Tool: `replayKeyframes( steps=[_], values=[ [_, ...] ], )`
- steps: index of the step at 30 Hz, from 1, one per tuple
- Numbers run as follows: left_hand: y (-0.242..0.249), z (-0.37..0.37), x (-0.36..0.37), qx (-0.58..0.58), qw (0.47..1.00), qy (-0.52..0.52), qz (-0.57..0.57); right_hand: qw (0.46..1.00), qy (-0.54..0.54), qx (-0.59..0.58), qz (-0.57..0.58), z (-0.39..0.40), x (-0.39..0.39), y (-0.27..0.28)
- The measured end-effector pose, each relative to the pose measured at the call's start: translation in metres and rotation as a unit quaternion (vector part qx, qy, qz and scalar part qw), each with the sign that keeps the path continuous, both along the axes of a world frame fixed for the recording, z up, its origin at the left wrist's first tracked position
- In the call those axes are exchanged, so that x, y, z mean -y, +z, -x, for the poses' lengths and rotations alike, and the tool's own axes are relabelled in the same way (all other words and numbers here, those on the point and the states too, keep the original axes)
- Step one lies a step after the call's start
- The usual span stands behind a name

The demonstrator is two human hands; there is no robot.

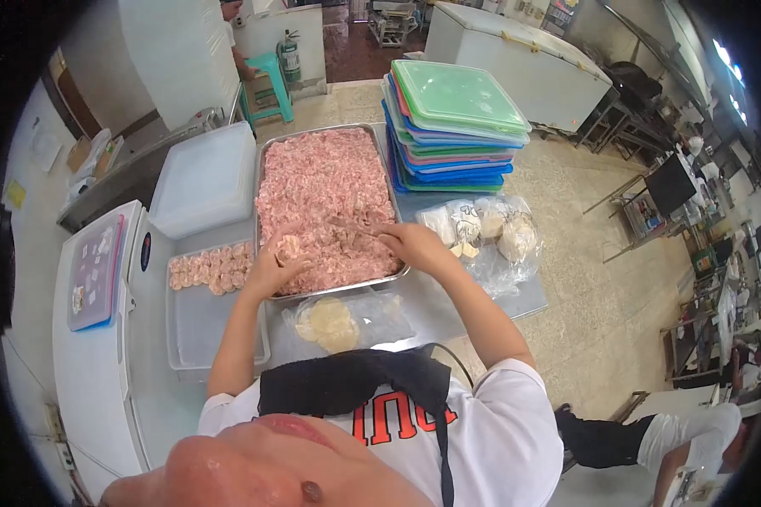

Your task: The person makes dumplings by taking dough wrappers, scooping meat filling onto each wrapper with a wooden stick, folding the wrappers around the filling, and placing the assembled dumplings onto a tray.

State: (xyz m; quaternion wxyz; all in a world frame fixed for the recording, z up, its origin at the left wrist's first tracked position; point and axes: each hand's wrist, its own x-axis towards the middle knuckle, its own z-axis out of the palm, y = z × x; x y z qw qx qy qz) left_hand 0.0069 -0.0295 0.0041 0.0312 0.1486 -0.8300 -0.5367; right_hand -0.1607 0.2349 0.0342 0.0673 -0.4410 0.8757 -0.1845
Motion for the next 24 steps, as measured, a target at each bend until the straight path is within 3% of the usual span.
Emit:
replayKeyframes(
  steps=[2,4,6,8,10,12,14,15,18,20,22,24],
  values=[
    [0.004,0.002,-0.003,-0.272,0.944,-0.011,0.189,0.978,0.024,0.176,0.111,-0.01,-0.003,0.029],
    [0.001,0.006,-0.006,-0.237,0.963,-0.04,0.122,0.96,0.082,0.222,0.151,-0.018,0.002,0.025],
    [0.004,0.01,-0.007,-0.2,0.976,-0.07,0.054,0.968,0.176,0.127,0.128,-0.034,0.013,0.017],
    [0.013,0.011,-0.007,-0.084,0.99,-0.11,0.009,0.96,0.164,0.17,0.15,-0.034,0.015,0.001],
    [0.005,0.012,-0.007,-0.087,0.993,-0.072,0.011,0.981,0.15,-0.026,0.118,-0.026,0.013,0.015],
    [-0.003,0.013,-0.006,-0.087,0.995,-0.035,0.015,0.981,0.123,-0.06,0.134,-0.041,0.014,0.027],
    [-0.008,0.015,-0.002,-0.044,0.995,-0.014,-0.085,0.979,0.095,-0.093,0.152,-0.049,0.016,0.028],
    [-0.004,0.016,0.003,-0.023,0.998,-0.053,0.027,0.984,0.091,-0.097,0.115,-0.051,0.018,0.024],
    [0.007,0.016,-0.002,-0.033,0.998,-0.038,-0.032,0.988,0.079,-0.082,0.101,-0.041,0.02,0.029],
    [0.017,0.008,-0.005,-0.024,1.0,-0.01,-0.008,0.988,0.071,-0.061,0.123,-0.03,0.015,0.04],
    [0.02,0.007,-0.006,-0.014,1.0,0.02,0.013,0.981,0.105,0.036,0.158,-0.024,0.009,0.052],
    [0.023,0.007,-0.005,-0.218,0.969,-0.06,0.1,0.979,0.12,0.08,0.142,-0.027,0.01,0.053]
  ],
)
